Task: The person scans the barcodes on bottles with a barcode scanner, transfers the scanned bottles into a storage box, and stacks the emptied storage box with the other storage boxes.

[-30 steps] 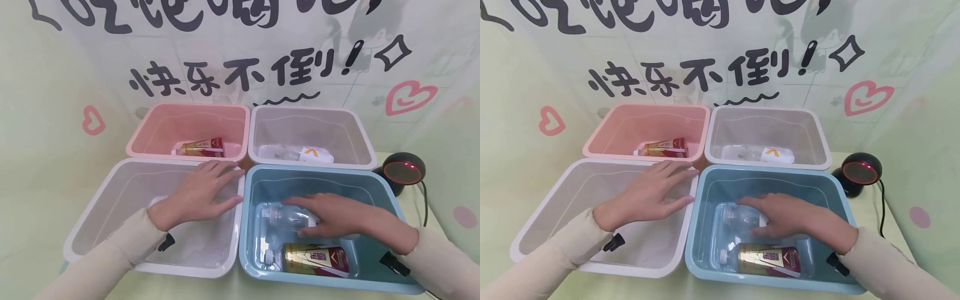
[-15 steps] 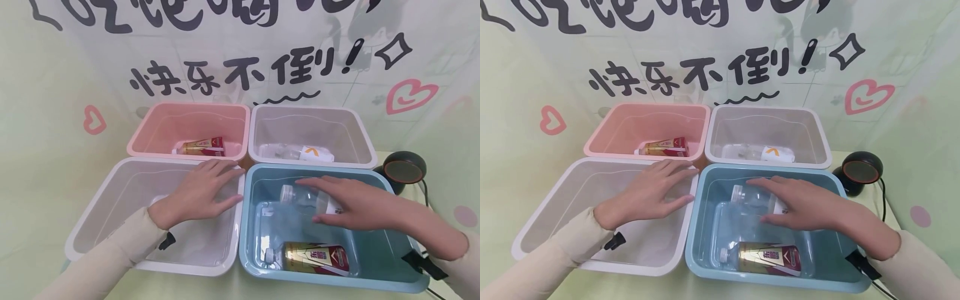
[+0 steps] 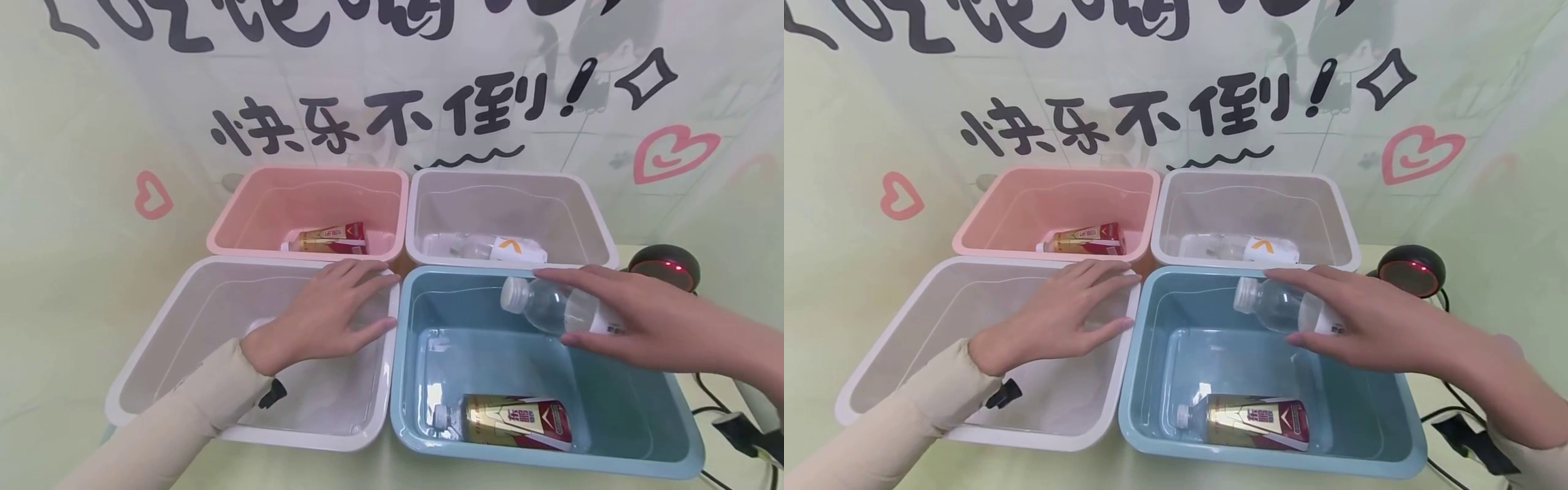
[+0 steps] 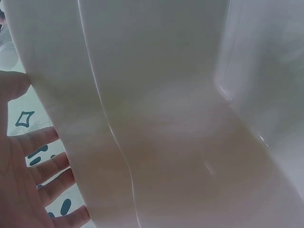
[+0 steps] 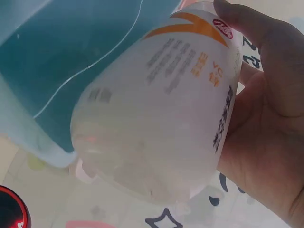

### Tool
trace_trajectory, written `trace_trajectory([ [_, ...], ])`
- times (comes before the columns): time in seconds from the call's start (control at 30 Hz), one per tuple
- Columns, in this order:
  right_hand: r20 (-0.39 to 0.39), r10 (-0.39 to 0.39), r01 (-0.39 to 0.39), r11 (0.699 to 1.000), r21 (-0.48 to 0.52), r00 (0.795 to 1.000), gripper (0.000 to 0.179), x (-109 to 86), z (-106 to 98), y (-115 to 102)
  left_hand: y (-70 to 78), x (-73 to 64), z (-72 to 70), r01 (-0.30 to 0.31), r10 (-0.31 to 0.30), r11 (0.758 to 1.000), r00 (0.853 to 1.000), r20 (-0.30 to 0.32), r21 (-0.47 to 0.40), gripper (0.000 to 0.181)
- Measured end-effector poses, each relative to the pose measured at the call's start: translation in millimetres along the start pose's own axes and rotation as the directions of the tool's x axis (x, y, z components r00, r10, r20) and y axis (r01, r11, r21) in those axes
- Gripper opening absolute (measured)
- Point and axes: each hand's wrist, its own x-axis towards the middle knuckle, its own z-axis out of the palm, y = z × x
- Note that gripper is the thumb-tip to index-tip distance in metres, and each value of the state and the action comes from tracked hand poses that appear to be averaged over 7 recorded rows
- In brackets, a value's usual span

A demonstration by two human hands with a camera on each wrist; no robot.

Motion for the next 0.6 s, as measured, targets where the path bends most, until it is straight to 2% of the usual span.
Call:
trace_trajectory([
  [0.17,-0.065,-0.018,0.018,1.000,-0.003,0.998,0.094,-10.0,-2,13,-0.4,-0.3,1.1,0.000,0.000,1.000,1.000,-0.002,-0.006,0.066],
  [0.3,-0.128,-0.016,0.023,0.998,0.058,0.992,0.098,-19.8,-3,27,-1.1,-0.7,1.9,0.006,-0.006,1.000,1.000,-0.004,-0.017,0.066],
  [0.43,-0.170,0.072,-0.055,0.993,0.104,0.983,0.099,-33.1,-1,41,-1.4,0.1,2.0,0.002,-0.002,1.000,1.000,0.002,-0.016,0.067],
  [0.6,-0.221,0.175,-0.147,0.980,0.137,0.959,0.098,-45.8,1,53,-1.7,0.1,2.1,0.004,-0.004,1.000,1.000,0.007,-0.020,0.067],
])
